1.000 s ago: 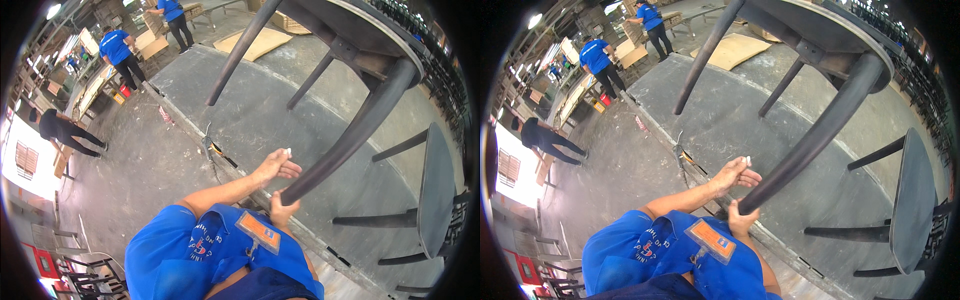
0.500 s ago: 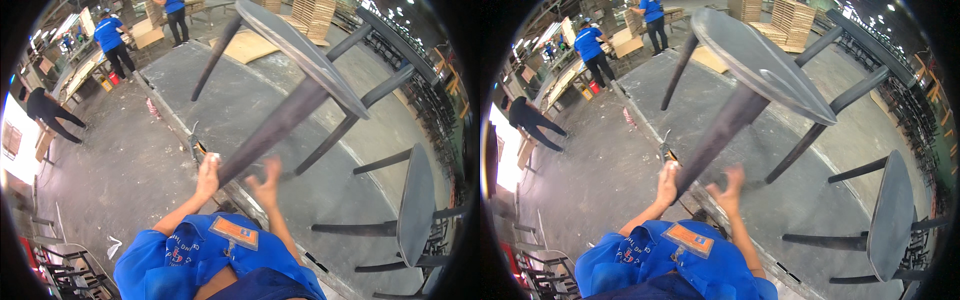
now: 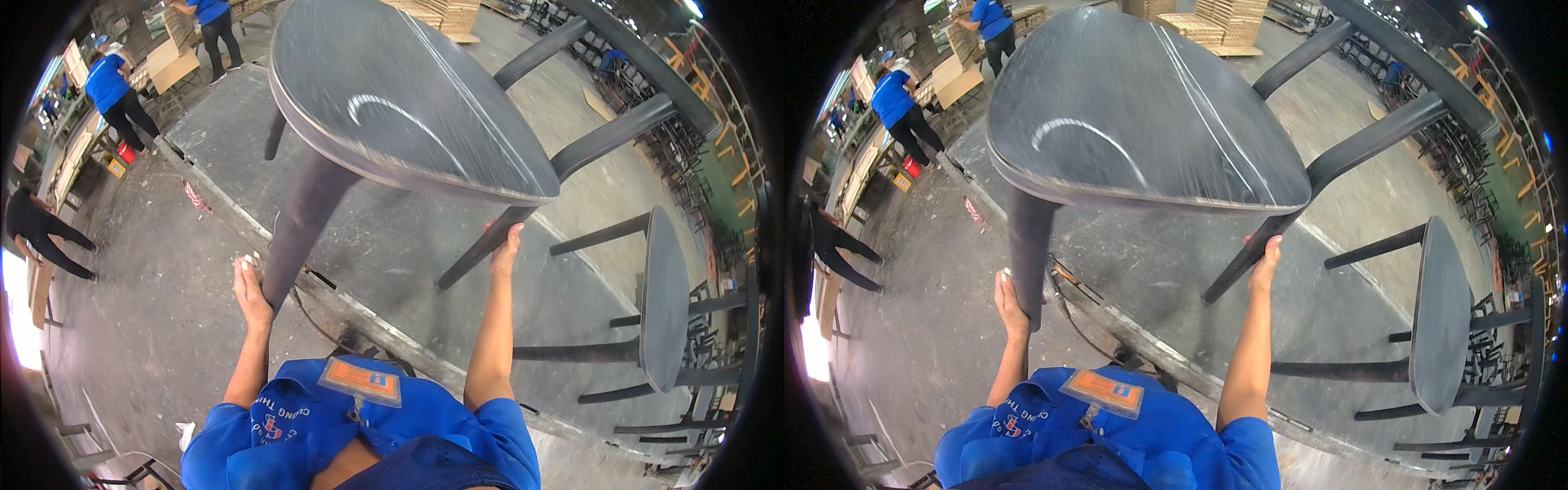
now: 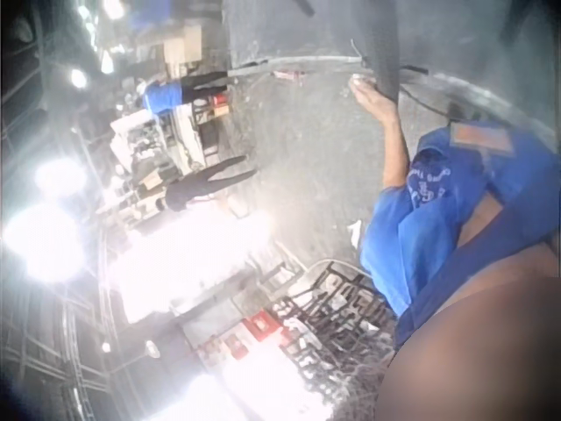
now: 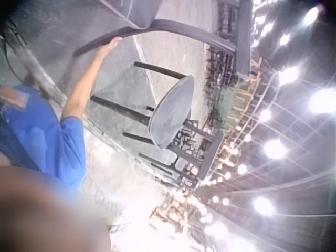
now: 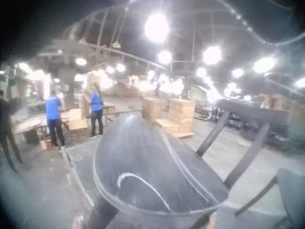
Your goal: The person marks a dark wooden chair with a white marker, drawing lines on the seat and legs. The person then lifts and repositions the chair before continuing to mark additional areas.
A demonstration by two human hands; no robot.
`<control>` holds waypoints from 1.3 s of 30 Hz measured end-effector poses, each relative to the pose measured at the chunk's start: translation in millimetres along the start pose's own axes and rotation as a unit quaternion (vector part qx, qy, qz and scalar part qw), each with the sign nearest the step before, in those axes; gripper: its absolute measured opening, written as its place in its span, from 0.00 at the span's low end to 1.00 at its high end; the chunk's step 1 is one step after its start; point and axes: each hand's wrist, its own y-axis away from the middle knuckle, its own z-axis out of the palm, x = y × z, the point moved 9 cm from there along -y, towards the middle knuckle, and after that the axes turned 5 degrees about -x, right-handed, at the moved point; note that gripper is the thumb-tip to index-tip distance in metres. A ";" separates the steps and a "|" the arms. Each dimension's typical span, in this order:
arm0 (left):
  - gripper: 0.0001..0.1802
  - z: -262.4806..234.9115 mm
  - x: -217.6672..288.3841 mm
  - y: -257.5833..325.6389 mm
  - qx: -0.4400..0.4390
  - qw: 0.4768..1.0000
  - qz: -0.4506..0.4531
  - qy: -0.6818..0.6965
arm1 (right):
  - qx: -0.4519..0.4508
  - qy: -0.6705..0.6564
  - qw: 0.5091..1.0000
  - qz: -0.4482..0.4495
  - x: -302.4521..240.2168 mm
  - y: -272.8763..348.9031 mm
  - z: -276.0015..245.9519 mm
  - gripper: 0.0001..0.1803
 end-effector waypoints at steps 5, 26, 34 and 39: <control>0.22 8.2 3.6 -35.6 -0.067 0.994 -0.014 0.088 | 0.119 0.126 0.985 0.003 -83.4 67.3 -27.2 0.37; 0.20 111.8 28.6 -108.7 -0.152 0.987 0.049 -0.033 | 0.274 0.128 0.944 -0.132 -177.7 81.9 49.2 0.25; 0.20 103.2 13.3 -97.6 -0.184 0.982 -0.018 0.036 | 0.422 0.015 0.878 -0.225 -165.9 22.9 38.9 0.20; 0.19 97.9 8.7 -96.7 -0.200 0.979 0.005 0.028 | 0.405 0.056 0.871 -0.270 -162.5 25.5 46.1 0.19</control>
